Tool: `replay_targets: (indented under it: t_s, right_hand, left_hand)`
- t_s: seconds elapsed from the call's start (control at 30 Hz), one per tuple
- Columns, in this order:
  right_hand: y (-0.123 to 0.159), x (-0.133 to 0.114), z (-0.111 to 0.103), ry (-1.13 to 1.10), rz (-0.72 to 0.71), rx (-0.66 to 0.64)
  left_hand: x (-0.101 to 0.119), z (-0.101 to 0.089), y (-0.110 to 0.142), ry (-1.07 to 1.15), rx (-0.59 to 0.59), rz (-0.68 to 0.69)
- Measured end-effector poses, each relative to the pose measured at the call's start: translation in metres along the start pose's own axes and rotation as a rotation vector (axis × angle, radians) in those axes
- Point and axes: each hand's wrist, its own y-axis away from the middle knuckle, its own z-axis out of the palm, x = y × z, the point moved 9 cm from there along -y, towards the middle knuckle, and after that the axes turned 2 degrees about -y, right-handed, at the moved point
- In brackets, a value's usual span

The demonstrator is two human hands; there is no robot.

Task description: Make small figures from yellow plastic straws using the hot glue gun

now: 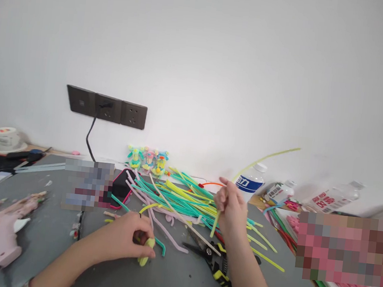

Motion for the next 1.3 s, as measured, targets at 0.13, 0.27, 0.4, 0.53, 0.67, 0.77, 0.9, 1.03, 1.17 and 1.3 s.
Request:
replay_targets:
  t_s: [0.13, 0.27, 0.4, 0.53, 0.67, 0.77, 0.9, 1.03, 1.17, 1.3]
  right_hand:
    - [0.023, 0.035, 0.047, -0.093, 0.382, -0.396]
    - [0.074, 0.051, 0.079, 0.048, 0.646, -0.898]
    - [0.097, 0.055, 0.083, 0.143, 0.736, -1.051]
    - [0.097, 0.057, 0.085, 0.183, 0.732, -1.036]
    - [0.077, 0.054, 0.082, 0.193, 0.590, -0.836]
    - [0.064, 0.052, 0.078, 0.170, 0.484, -0.664]
    - [0.065, 0.054, 0.083, 0.034, 0.445, -0.527]
    - [0.085, 0.061, 0.096, -0.193, 0.527, -0.427]
    - [0.100, 0.064, 0.101, -0.312, 0.546, -0.335]
    - [0.097, 0.061, 0.090, -0.362, 0.464, -0.173]
  left_hand:
    - [0.001, -0.012, -0.003, -0.040, 0.110, 0.022]
    - [0.003, -0.052, 0.006, -0.003, 0.476, 0.028]
    - [0.001, -0.092, 0.037, 0.086, 0.904, 0.046]
    - [0.003, -0.083, 0.032, 0.234, 0.760, 0.100]
    - [0.015, -0.047, 0.012, 0.276, 0.398, 0.174]
    - [0.013, -0.032, 0.003, 0.248, 0.275, 0.123]
    - [0.001, -0.028, -0.001, 0.340, 0.267, 0.003]
    - [0.001, -0.030, 0.000, 0.540, 0.320, 0.025]
    - [-0.002, -0.030, 0.000, 0.615, 0.350, 0.015]
    - [-0.006, -0.021, -0.003, 0.633, 0.262, -0.029]
